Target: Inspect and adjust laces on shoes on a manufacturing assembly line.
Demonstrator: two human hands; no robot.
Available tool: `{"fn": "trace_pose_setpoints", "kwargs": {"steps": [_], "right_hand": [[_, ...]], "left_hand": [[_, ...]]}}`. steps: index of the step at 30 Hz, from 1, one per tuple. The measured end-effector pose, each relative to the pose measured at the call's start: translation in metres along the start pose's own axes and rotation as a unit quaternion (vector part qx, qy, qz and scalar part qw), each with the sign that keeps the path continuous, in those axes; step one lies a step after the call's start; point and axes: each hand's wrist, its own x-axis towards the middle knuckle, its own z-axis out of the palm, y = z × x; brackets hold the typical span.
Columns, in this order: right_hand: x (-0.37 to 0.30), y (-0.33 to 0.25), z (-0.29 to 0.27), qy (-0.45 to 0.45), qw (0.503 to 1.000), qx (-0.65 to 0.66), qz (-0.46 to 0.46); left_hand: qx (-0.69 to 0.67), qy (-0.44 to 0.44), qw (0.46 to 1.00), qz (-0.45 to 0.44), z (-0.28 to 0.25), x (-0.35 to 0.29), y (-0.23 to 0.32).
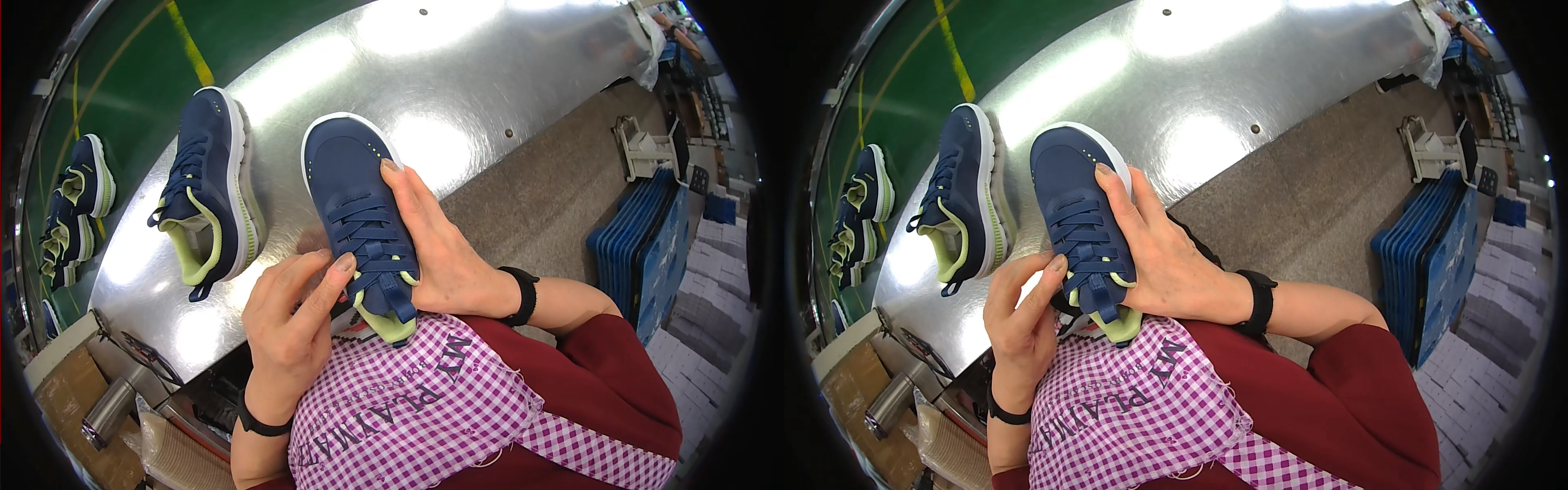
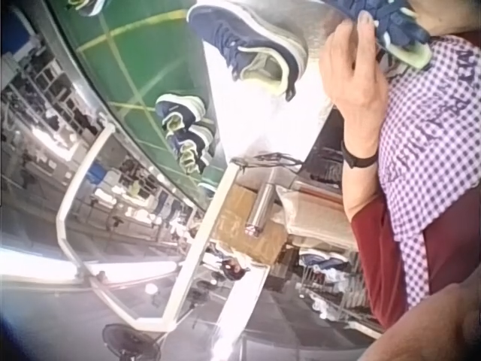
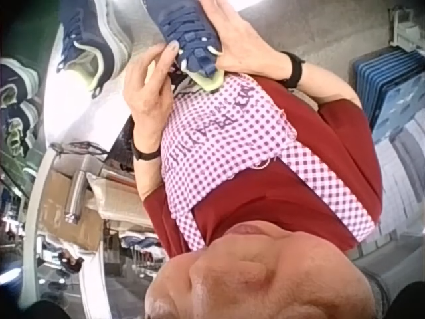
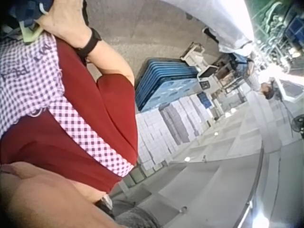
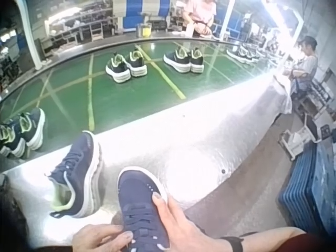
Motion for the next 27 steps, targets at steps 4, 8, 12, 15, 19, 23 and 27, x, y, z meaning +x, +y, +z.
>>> {"fn": "trace_pose_setpoints", "kwargs": {"steps": [4,8,12,15,19,23,27], "right_hand": [[0.002,-0.003,0.006,-0.005,1.000,-0.022,-0.004],[0.004,-0.005,0.002,-0.020,0.999,0.012,0.033],[0.001,0.000,0.010,-0.008,0.999,-0.005,0.035],[0.020,-0.012,0.000,-0.057,0.996,0.030,0.060],[0.047,-0.013,-0.012,-0.061,0.989,0.115,0.077],[0.082,-0.020,-0.015,-0.053,0.977,0.166,0.123],[0.111,-0.011,0.003,0.003,0.999,0.000,0.050]], "left_hand": [[-0.077,0.074,0.989,-0.099,0.009,-0.014,-0.001],[-0.053,0.047,0.996,-0.060,0.006,-0.012,-0.005],[-0.011,-0.001,1.000,-0.027,-0.003,-0.014,-0.011],[0.049,0.038,0.998,-0.011,-0.012,-0.025,-0.015],[0.184,0.205,0.959,-0.062,-0.028,-0.045,-0.034],[0.265,0.179,0.943,-0.093,-0.037,-0.040,-0.038],[0.329,0.027,0.929,-0.166,-0.051,-0.027,-0.045]]}}
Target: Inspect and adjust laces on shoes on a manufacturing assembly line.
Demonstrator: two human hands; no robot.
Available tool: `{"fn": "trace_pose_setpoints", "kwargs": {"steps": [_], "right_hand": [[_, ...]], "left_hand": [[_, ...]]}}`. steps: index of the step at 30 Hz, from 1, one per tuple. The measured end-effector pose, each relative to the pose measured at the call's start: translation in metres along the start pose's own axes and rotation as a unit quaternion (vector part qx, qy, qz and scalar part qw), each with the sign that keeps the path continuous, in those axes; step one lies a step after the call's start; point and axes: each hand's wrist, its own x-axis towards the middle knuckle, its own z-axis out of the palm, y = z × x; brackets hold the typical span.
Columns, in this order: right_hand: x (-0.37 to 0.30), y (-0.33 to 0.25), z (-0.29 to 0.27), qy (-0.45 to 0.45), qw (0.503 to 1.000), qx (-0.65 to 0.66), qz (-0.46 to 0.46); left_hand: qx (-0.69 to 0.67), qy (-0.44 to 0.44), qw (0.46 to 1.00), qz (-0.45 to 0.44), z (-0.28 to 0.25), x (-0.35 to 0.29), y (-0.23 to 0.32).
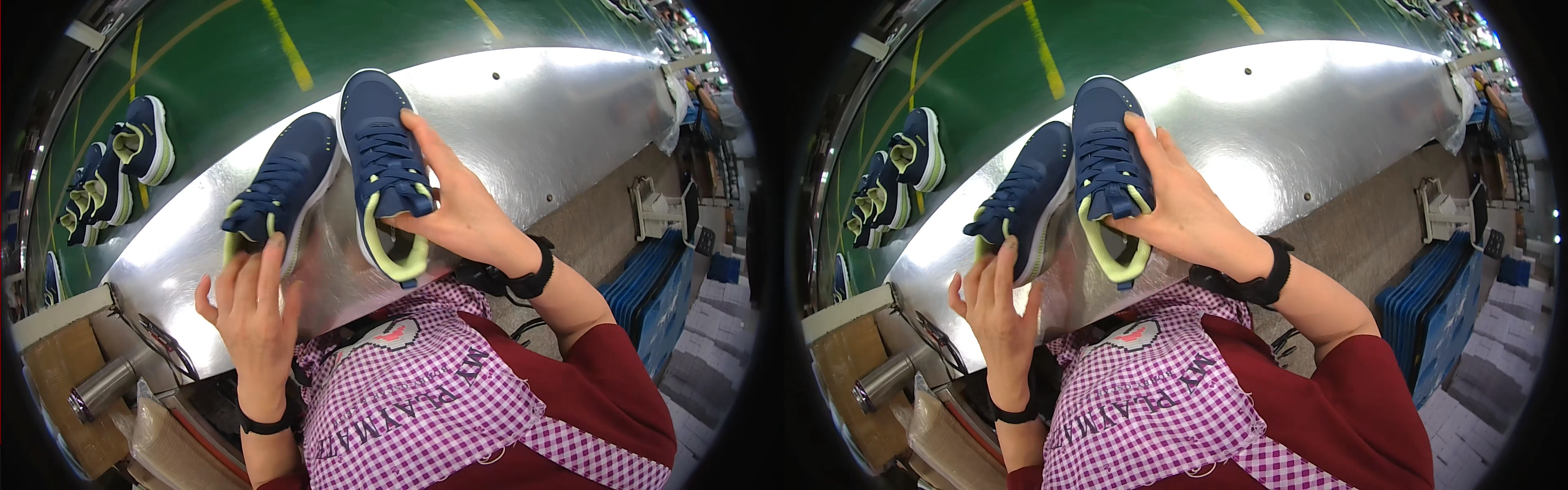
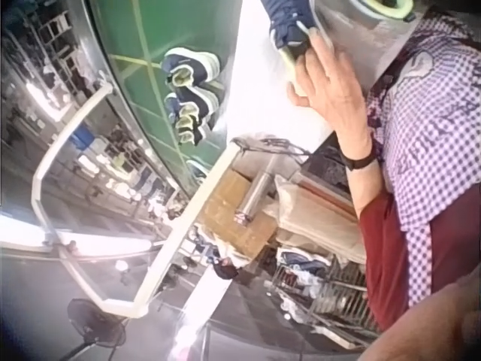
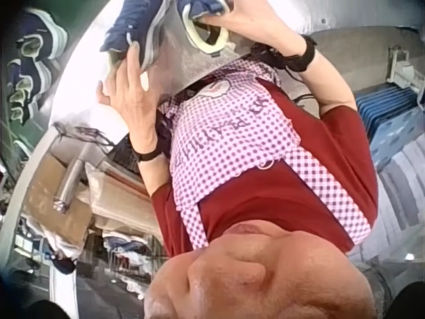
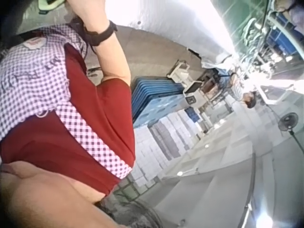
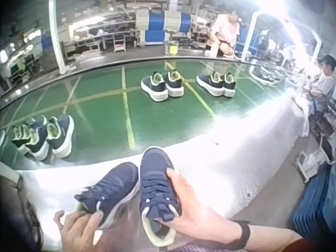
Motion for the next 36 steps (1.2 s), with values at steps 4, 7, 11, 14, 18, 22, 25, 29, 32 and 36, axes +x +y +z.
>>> {"fn": "trace_pose_setpoints", "kwargs": {"steps": [4,7,11,14,18,22,25,29,32,36], "right_hand": [[0.011,0.001,0.005,-0.003,0.984,-0.175,-0.022],[0.014,-0.003,0.001,-0.040,0.999,-0.034,0.008],[0.012,-0.002,-0.002,-0.035,0.999,-0.009,0.014],[0.011,-0.001,-0.001,-0.034,0.999,0.015,0.015],[0.010,-0.003,0.000,-0.033,0.999,-0.004,-0.003],[0.017,-0.010,0.018,-0.002,1.000,0.026,0.007],[0.030,-0.012,0.027,-0.013,0.997,0.077,-0.008],[0.043,-0.021,0.019,-0.079,0.991,0.038,-0.100],[0.063,-0.001,0.007,-0.131,0.968,0.131,-0.167],[0.090,0.030,0.011,0.066,0.988,-0.052,-0.129]], "left_hand": [[-0.072,0.013,0.994,0.084,-0.004,0.004,0.006],[-0.126,0.008,0.983,0.134,0.001,0.004,0.037],[-0.156,-0.008,0.982,0.104,0.003,0.008,0.048],[-0.149,0.009,0.984,0.100,0.007,0.008,0.050],[-0.152,0.033,0.985,0.079,0.008,0.011,0.049],[-0.119,0.002,0.989,0.083,0.000,0.028,0.032],[-0.154,-0.100,0.983,-0.006,-0.013,0.039,0.032],[-0.135,-0.001,0.991,-0.007,0.003,0.041,0.021],[-0.149,0.042,0.988,-0.010,0.002,0.052,-0.001],[-0.111,0.092,0.989,0.009,0.017,0.105,-0.048]]}}
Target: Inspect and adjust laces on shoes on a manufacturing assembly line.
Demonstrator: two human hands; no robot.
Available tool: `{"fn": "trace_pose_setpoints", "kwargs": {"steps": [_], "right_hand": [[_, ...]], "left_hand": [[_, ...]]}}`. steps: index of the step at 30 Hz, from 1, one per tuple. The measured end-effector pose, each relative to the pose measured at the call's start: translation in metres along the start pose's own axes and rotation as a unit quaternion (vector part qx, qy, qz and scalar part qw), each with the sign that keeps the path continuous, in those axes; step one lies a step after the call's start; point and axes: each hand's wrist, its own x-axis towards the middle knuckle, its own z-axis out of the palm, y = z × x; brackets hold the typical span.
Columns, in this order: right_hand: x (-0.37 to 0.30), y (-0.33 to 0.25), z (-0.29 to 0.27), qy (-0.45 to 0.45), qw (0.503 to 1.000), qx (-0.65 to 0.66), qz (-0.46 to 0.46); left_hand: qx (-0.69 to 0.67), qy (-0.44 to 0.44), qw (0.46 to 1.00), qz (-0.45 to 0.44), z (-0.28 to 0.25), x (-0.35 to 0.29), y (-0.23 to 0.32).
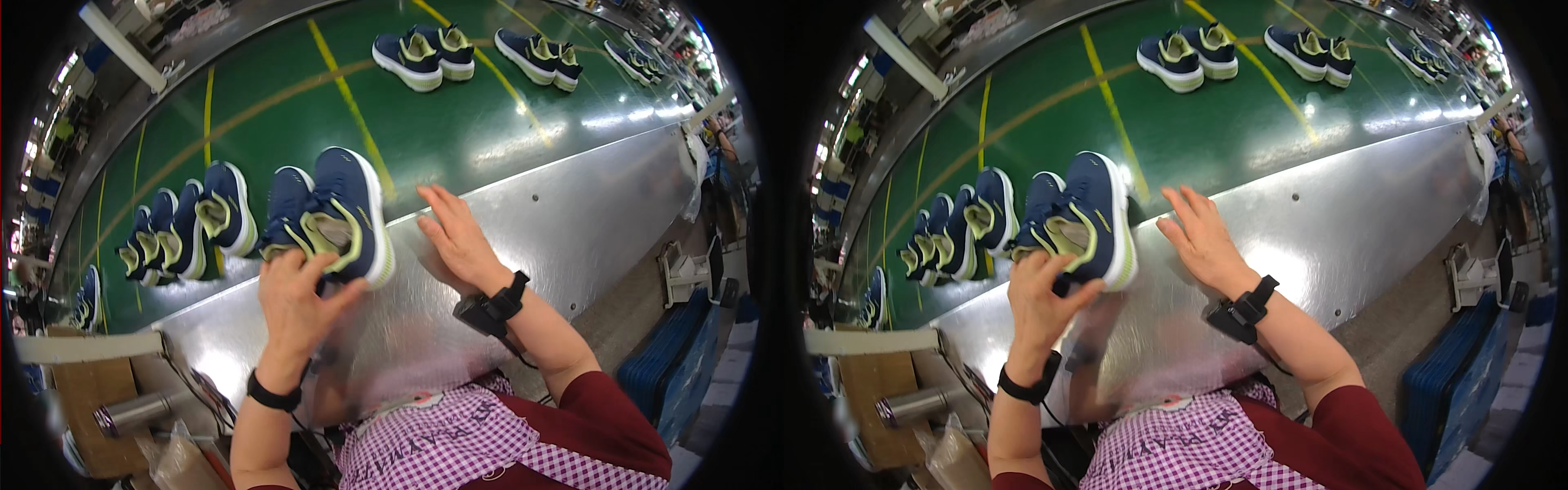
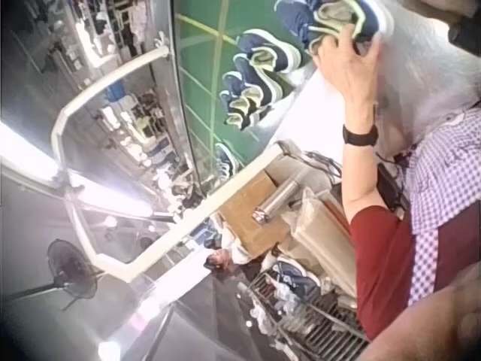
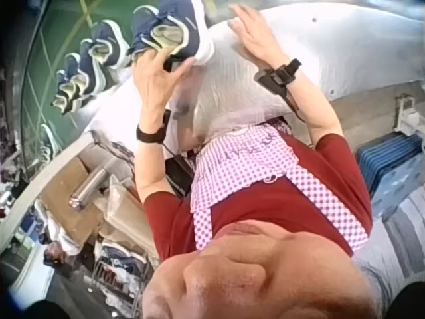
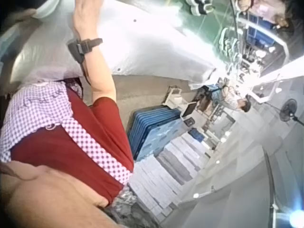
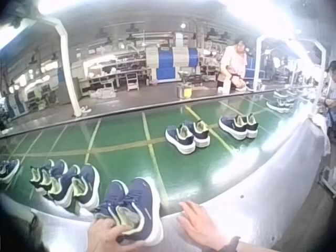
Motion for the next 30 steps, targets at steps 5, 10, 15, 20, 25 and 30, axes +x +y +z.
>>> {"fn": "trace_pose_setpoints", "kwargs": {"steps": [5,10,15,20,25,30], "right_hand": [[-0.002,0.003,0.004,0.003,1.000,0.002,0.030],[0.003,-0.001,0.004,0.001,0.999,0.006,0.032],[0.007,0.001,0.003,0.025,0.998,0.021,0.054],[0.004,0.002,-0.001,0.019,0.999,-0.016,0.024],[0.006,-0.002,0.005,0.034,0.999,0.002,0.031],[0.006,-0.003,0.011,0.087,0.992,0.047,0.080]], "left_hand": [[0.058,0.010,0.998,0.009,0.013,0.090,-0.059],[0.127,-0.013,0.992,0.007,0.019,0.171,-0.111],[0.080,0.054,0.994,0.051,0.024,0.136,-0.085],[0.079,0.116,0.989,0.038,0.006,0.044,-0.067],[0.248,0.147,0.955,-0.074,-0.037,-0.018,-0.150],[0.379,-0.021,0.925,-0.002,-0.059,-0.031,-0.191]]}}
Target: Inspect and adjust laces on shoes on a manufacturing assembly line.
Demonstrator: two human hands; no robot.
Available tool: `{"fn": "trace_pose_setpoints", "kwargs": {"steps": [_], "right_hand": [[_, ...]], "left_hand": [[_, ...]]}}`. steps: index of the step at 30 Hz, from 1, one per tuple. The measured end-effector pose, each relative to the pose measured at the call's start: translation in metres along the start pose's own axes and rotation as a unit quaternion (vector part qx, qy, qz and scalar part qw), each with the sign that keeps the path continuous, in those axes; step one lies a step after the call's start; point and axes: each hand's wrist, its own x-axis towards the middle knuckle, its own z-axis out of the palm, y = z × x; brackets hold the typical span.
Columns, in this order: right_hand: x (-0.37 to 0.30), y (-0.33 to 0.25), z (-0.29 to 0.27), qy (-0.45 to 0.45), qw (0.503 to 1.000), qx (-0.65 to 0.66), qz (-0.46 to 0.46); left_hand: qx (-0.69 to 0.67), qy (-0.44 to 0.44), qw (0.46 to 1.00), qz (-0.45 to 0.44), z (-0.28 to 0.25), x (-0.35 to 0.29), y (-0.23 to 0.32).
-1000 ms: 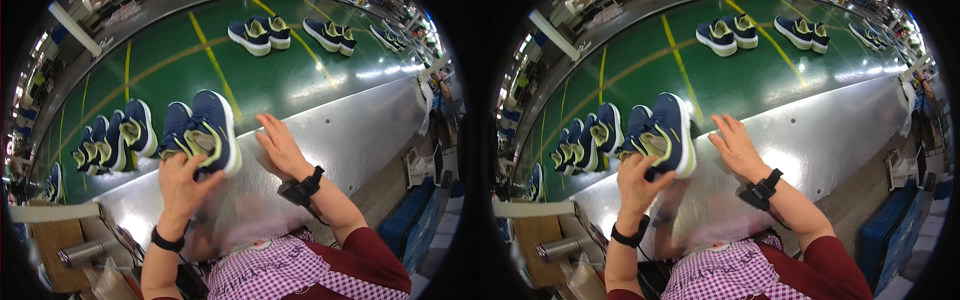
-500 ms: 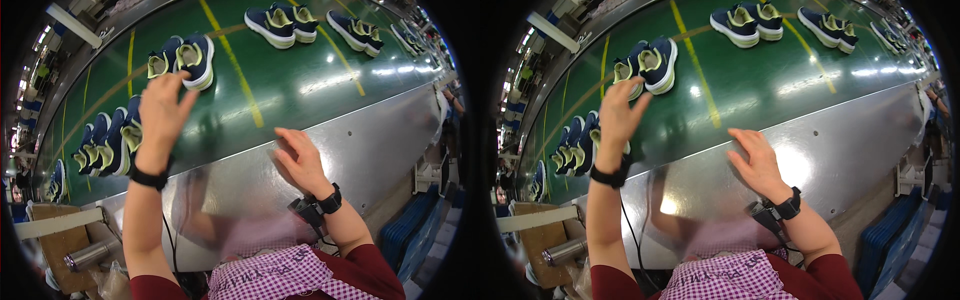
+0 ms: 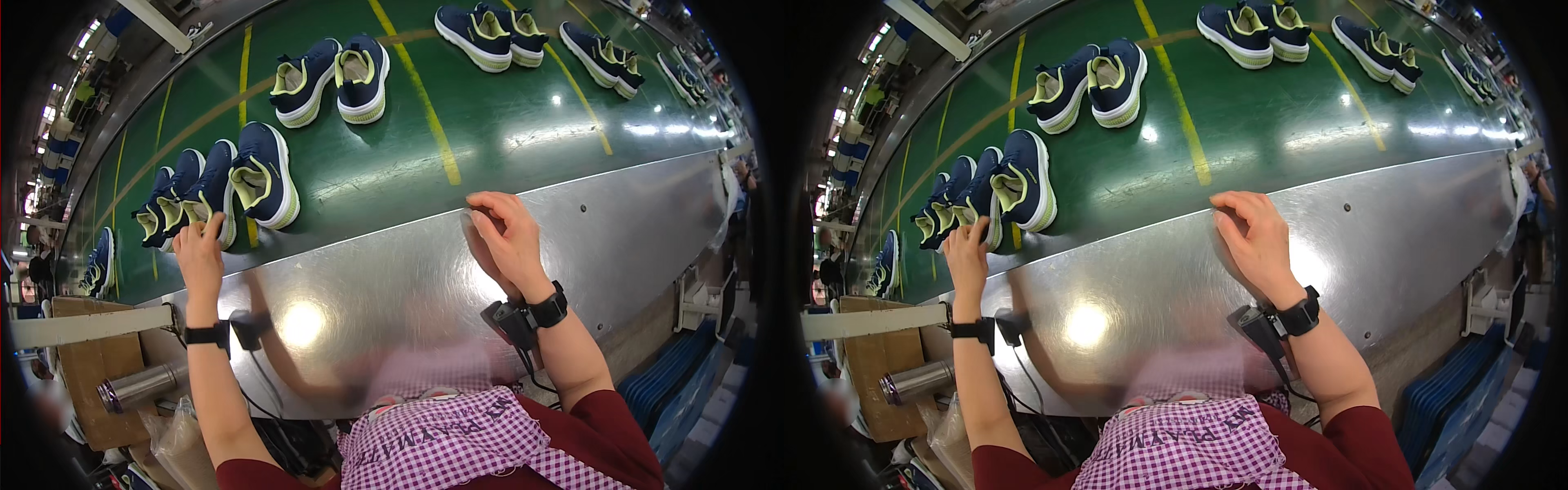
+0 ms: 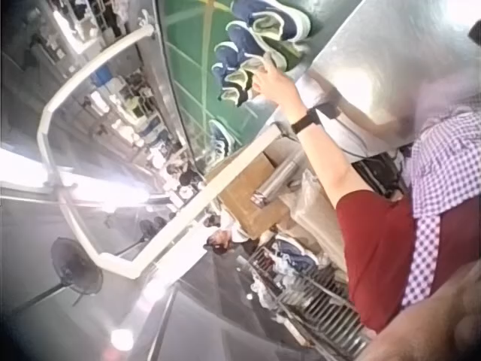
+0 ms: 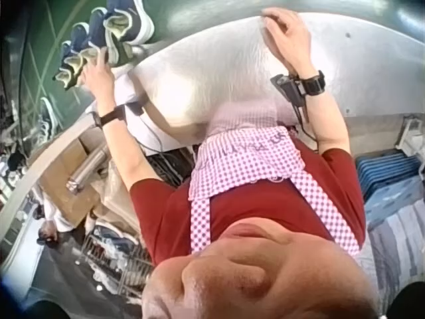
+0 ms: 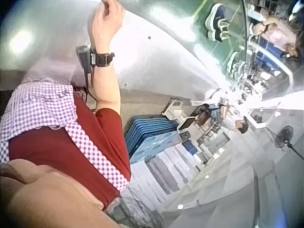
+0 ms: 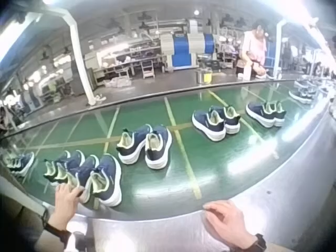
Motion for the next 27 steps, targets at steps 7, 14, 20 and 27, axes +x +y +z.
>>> {"fn": "trace_pose_setpoints", "kwargs": {"steps": [7,14,20,27], "right_hand": [[0.001,0.013,0.012,0.042,0.999,0.026,0.005],[0.002,0.015,0.021,0.053,0.998,0.000,-0.032],[0.006,0.019,0.024,0.057,0.997,-0.037,-0.047],[0.010,0.020,0.027,0.055,0.995,-0.056,-0.066]], "left_hand": [[-0.341,-0.195,0.916,-0.084,-0.012,0.061,0.039],[-0.249,-0.016,0.954,-0.170,-0.008,0.039,0.079],[-0.219,0.102,0.966,-0.094,-0.094,-0.018,0.112],[-0.266,0.016,0.962,-0.053,-0.151,-0.090,0.148]]}}
